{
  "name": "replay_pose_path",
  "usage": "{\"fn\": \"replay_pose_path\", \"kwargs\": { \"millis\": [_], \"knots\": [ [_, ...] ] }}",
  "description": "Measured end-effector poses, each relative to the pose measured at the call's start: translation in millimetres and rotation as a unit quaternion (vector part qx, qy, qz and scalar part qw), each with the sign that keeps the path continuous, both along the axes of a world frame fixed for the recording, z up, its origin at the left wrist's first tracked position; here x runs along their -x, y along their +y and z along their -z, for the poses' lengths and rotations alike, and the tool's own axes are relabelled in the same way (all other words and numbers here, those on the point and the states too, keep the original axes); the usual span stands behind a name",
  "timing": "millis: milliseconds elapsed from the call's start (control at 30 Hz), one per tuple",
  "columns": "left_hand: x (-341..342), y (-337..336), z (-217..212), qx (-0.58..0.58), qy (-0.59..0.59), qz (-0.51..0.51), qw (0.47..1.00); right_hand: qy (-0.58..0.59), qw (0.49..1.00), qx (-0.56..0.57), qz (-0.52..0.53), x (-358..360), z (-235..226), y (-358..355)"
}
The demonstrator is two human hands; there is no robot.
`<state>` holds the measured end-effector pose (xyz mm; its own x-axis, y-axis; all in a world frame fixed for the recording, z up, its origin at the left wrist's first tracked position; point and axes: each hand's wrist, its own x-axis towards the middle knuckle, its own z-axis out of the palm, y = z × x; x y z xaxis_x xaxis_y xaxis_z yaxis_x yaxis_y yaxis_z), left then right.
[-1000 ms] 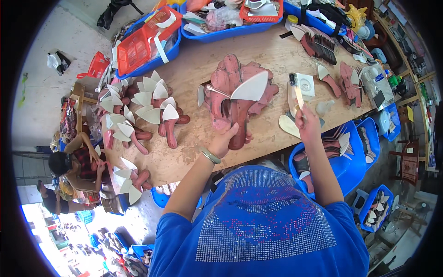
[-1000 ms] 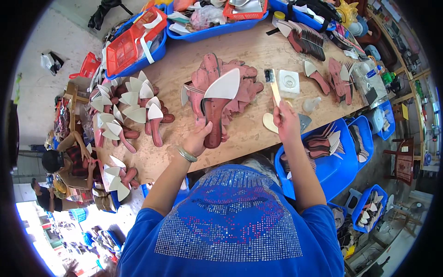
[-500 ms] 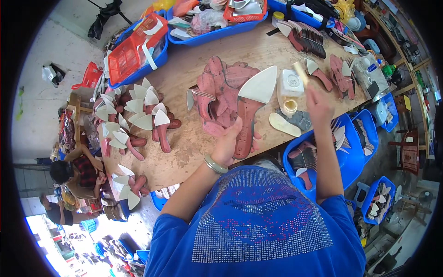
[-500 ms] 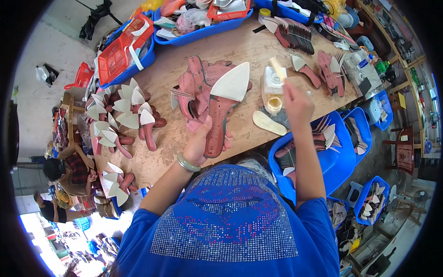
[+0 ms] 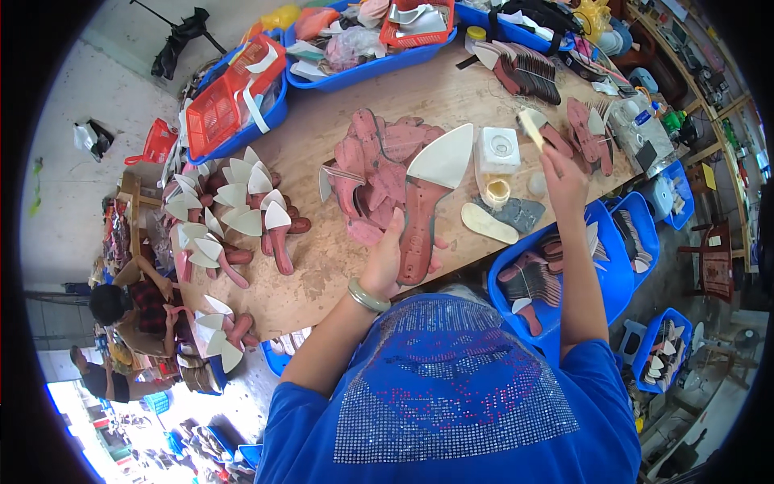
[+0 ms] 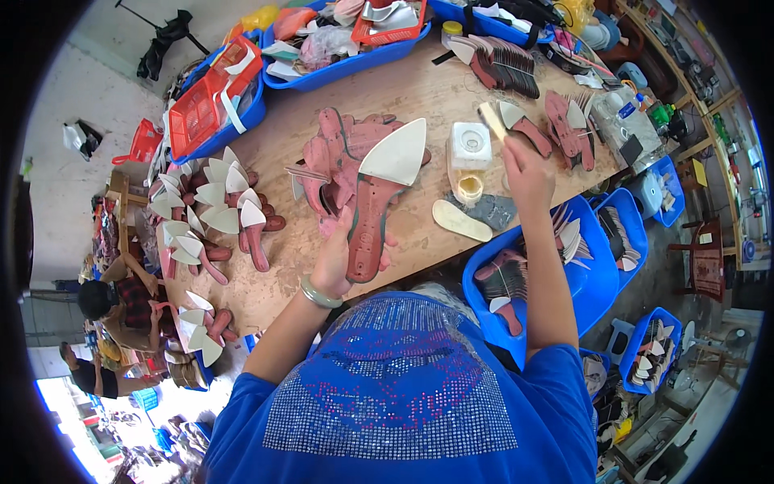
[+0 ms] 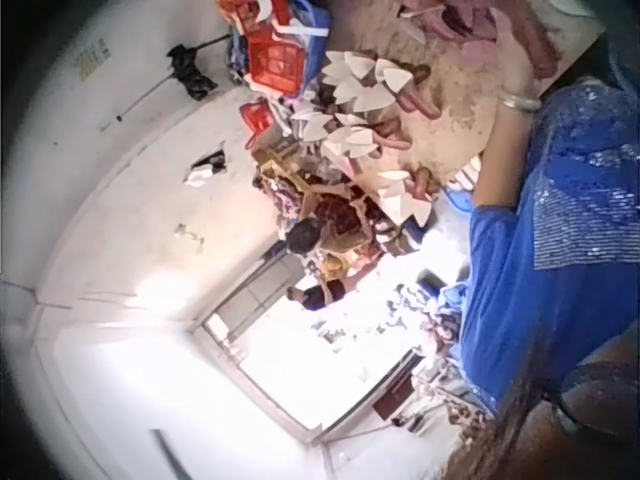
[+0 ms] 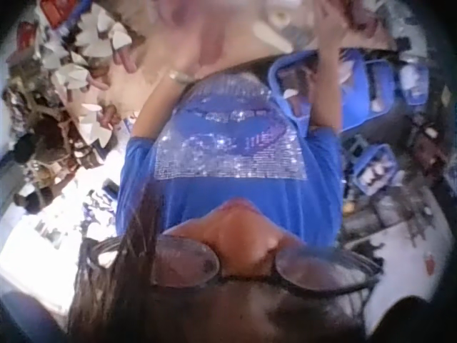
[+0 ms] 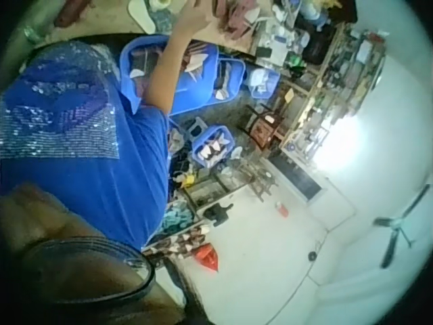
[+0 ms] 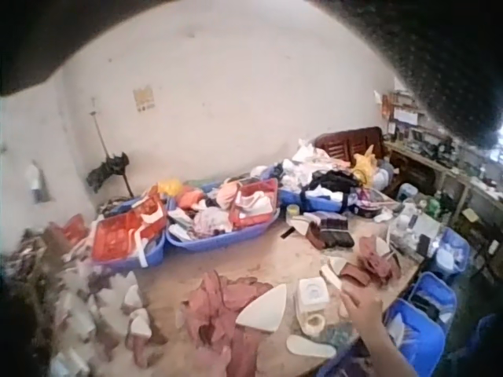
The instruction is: The person repeatedly picks up pink shoe insoles and white triangular inserts from a wooden table, applies a yellow substance from a small container using a brush, and places the treated insoles into a blue bin. The process is repetitive and involves handling multiple identical items one at a time.
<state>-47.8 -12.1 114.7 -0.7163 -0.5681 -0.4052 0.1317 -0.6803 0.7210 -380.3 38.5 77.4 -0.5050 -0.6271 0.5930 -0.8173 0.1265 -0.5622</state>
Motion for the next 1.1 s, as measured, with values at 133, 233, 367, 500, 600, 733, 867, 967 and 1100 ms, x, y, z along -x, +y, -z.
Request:
{"fn": "replay_pose_path", "kwargs": {
  "millis": [133,233,367,500,600,733,867,967,1100],
  "knots": [
    [3.6,0.5,3.7,-0.016,0.004,-0.018,1.0,-0.043,0.996,-0.004,-0.081,-32.5,1.2,29.5],
    [6.9,6.5,2.4,-0.015,-0.002,-0.026,1.0,0.0,0.98,-0.061,-0.187,-82.9,-17.5,45.1],
    [15.0,12.4,-1.8,-0.036,0.005,-0.029,0.999,0.121,0.972,-0.059,-0.192,-99.6,-14.3,40.0],
    [14.0,18.2,3.8,-0.054,0.007,-0.049,0.997,0.119,0.988,-0.088,-0.037,-26.1,28.1,35.1],
    [13.7,17.3,2.7,-0.035,0.012,-0.049,0.998,0.085,0.993,-0.085,0.009,2.9,38.0,52.3],
    [18.4,19.5,-1.7,-0.026,-0.009,-0.054,0.998,-0.009,0.99,-0.138,-0.012,3.6,48.6,51.8],
    [8.3,16.2,20.8,0.093,-0.089,-0.026,0.991,-0.042,0.943,-0.331,-0.013,9.1,84.2,43.4],
    [-0.3,18.6,55.9,0.36,-0.254,-0.025,0.897,-0.012,0.929,-0.369,-0.023,16.4,118.8,32.4],
    [-5.0,30.2,43.9,0.592,-0.344,-0.029,0.728,0.063,0.918,-0.388,-0.043,11.7,137.6,11.7]
  ]
}}
